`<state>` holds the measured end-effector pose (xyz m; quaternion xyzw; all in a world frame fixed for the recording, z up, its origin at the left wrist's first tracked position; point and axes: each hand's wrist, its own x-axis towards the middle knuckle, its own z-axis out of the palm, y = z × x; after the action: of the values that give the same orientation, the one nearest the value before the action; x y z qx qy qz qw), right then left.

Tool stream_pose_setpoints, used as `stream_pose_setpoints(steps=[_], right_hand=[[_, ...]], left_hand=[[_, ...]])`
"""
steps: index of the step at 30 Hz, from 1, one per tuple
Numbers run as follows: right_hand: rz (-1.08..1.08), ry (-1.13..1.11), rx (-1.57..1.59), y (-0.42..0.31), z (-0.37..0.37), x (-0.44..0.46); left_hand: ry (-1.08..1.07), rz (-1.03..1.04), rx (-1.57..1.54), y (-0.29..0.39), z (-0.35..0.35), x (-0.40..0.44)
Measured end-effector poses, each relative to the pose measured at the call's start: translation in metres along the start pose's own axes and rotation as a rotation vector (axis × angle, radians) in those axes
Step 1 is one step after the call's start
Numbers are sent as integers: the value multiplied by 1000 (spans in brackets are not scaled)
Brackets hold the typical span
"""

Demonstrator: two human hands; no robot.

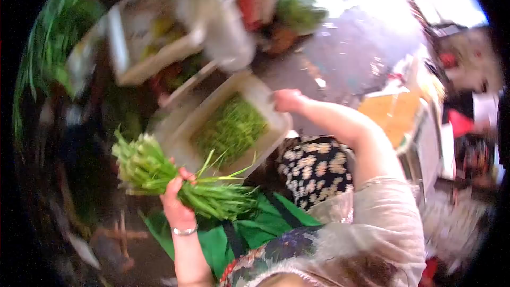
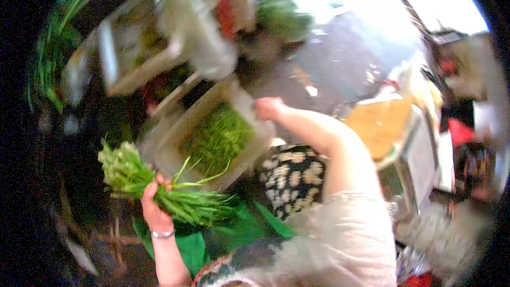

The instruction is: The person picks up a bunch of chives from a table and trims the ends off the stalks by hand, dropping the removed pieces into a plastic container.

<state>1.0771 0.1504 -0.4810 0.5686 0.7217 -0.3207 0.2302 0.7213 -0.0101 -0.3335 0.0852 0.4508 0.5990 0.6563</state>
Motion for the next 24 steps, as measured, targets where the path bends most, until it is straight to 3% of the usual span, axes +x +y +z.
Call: stream_pose_setpoints(steps=[4,7,8,10,13,15,19,21,24], right_hand=[[94,233,55,-17,-45,-50],[83,304,313,-58,-89,-98],[-39,398,285,-64,-87,-92],[-287,565,585,-104,-103,-124],[-670,525,1060,-144,-94,-165],[-812,503,972,-161,-80,-182],[-859,333,664,-181,-65,-203],[-840,342,696,-183,-62,-195],[-806,176,959,-179,-76,-220]], left_hand=[[-64,-28,154,-10,11,4],[-163,-57,209,-25,0,12],[-141,-100,271,-22,10,5],[-109,-62,332,-10,14,-2],[-35,31,359,-14,22,-15],[-59,29,325,-18,32,-25],[-118,36,270,-4,49,-40],[-164,28,263,8,57,-45],[-207,3,259,16,77,-55]])
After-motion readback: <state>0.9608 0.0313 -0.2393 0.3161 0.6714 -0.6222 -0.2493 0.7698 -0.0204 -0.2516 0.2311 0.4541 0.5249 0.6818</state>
